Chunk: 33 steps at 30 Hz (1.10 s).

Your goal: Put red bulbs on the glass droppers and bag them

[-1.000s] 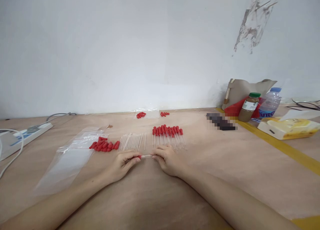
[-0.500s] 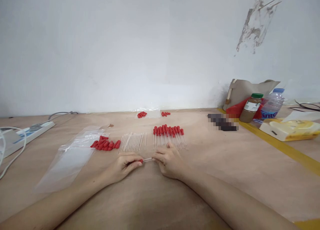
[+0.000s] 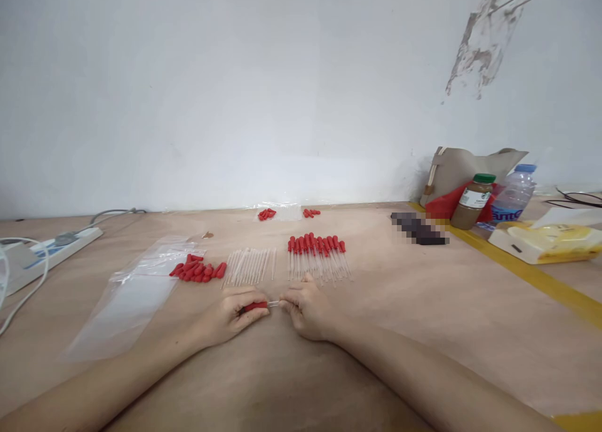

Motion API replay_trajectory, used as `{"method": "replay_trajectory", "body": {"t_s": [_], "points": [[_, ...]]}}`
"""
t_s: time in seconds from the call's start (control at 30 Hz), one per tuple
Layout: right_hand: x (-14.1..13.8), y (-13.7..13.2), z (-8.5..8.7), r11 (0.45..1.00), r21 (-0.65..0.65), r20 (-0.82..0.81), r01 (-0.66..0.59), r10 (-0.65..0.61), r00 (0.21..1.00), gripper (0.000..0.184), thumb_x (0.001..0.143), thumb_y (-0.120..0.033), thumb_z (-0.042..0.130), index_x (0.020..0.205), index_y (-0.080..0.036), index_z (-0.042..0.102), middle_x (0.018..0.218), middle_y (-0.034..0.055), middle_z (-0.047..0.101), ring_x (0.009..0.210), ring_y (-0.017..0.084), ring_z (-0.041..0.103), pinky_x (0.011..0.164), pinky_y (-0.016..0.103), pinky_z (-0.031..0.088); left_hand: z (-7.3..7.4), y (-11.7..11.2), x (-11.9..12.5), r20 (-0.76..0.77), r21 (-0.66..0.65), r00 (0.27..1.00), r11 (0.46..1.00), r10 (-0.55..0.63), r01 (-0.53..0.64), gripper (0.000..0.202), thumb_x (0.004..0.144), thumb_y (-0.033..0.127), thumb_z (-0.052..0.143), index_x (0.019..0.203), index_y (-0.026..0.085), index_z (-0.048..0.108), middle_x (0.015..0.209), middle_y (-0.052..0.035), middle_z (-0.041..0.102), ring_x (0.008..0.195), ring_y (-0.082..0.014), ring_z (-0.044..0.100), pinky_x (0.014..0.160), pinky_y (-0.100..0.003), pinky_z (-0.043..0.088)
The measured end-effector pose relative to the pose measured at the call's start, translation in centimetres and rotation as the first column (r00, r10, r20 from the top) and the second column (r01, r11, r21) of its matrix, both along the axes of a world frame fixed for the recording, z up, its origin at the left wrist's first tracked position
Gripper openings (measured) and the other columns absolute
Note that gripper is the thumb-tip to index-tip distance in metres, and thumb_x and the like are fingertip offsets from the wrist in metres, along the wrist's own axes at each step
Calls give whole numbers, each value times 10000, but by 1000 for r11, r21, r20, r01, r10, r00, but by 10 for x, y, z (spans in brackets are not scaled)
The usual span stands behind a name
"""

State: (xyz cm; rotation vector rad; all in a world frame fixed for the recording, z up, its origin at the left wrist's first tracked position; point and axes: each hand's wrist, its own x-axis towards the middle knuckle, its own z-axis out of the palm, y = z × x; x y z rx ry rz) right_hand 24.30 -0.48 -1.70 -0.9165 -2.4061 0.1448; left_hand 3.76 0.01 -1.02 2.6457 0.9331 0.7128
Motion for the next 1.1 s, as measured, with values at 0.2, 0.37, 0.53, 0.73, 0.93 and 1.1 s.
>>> {"method": "replay_trajectory", "body": {"t_s": [0.2,0.37,0.53,0.73,0.93,1.1], "points": [[-1,0,4,998,27,0,60,-60,998,221,861,-206,404,773,-173,605,717,18,584,685,120,489,677,270,308,0,6,-1,108,-33,994,999,23,-19,193,852,294,482,878,178,634,765,-22,621,670,-121,546,618,-216,415],[7,-4,14,979,136,109,150,-165,980,178,819,-213,461,763,-190,628,778,42,583,722,147,493,656,283,313,-2,10,-9,194,-32,972,991,135,-132,242,798,315,555,1001,187,582,769,-10,573,607,-109,501,566,-214,403],[30,15,18,918,-225,-155,326,-364,919,181,784,-216,459,727,-158,620,688,33,611,632,128,532,578,234,379,-1,9,-15,42,-95,983,980,179,-175,119,804,280,515,800,168,554,559,58,402,505,-89,403,493,-190,320],[26,49,44,735,-624,-239,265,-502,831,221,700,-307,513,571,-141,586,524,23,592,481,110,529,484,209,409,3,8,-12,-16,-153,992,980,127,-128,158,831,267,460,755,163,552,515,62,380,479,-87,373,480,-189,296],[-27,75,50,674,-415,42,611,-657,753,203,680,-295,504,622,-152,636,651,63,645,651,179,607,545,239,426,1,9,-13,-15,-143,992,982,122,-122,149,826,265,465,764,163,554,526,60,390,486,-86,380,487,-189,299],[-46,86,32,622,-254,150,740,-731,666,262,702,-319,482,825,-173,662,844,116,661,830,257,612,644,323,446,2,9,-12,-23,-166,993,979,118,-121,140,826,257,461,766,163,546,518,63,382,479,-86,374,474,-189,289]]}}
